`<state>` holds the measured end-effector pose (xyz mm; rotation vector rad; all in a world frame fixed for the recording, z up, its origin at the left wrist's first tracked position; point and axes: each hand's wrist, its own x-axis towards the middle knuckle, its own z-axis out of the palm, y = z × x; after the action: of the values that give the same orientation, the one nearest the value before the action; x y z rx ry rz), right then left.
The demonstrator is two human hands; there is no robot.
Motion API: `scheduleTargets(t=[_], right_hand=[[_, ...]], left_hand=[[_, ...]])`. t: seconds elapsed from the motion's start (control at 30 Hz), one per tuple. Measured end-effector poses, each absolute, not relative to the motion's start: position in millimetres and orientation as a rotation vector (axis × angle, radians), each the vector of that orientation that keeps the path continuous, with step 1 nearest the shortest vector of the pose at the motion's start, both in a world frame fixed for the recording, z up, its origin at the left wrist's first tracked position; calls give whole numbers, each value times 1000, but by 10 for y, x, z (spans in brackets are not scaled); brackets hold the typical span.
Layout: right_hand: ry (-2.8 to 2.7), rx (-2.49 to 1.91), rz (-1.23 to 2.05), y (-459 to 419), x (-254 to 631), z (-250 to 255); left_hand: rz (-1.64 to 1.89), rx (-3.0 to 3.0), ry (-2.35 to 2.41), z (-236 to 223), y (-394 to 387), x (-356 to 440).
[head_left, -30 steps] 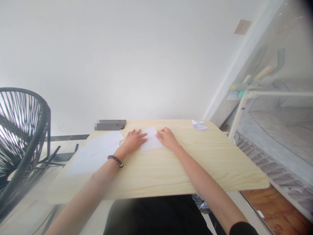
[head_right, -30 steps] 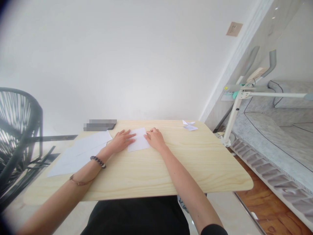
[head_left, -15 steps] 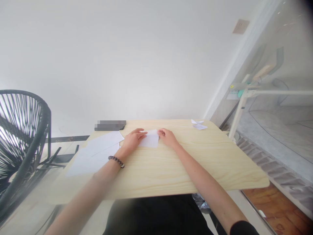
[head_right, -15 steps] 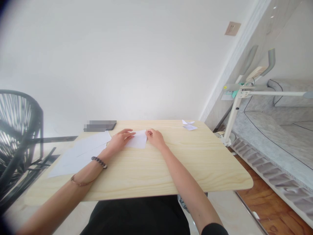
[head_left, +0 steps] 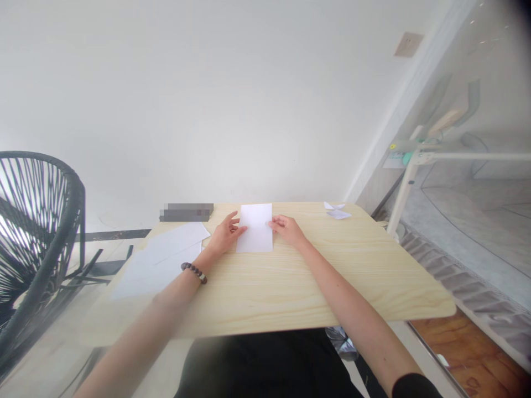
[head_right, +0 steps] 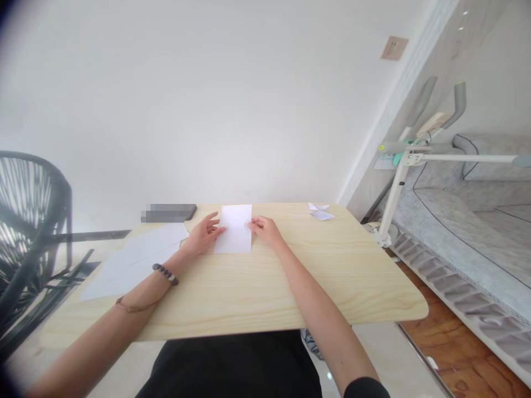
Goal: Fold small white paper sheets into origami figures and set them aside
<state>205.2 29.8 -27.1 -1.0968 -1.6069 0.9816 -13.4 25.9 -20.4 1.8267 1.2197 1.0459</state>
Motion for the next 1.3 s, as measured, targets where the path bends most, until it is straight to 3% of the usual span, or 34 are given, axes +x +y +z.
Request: scheduleTargets(t=[1.03, 1.3], right_hand=[[-1702, -957, 1333, 149, 2059, -159], [-1757, -933, 1213, 189, 2097, -182]], left_hand=[[939, 1615, 1068, -101, 162, -129], [931, 1485, 1030, -85, 159, -120]])
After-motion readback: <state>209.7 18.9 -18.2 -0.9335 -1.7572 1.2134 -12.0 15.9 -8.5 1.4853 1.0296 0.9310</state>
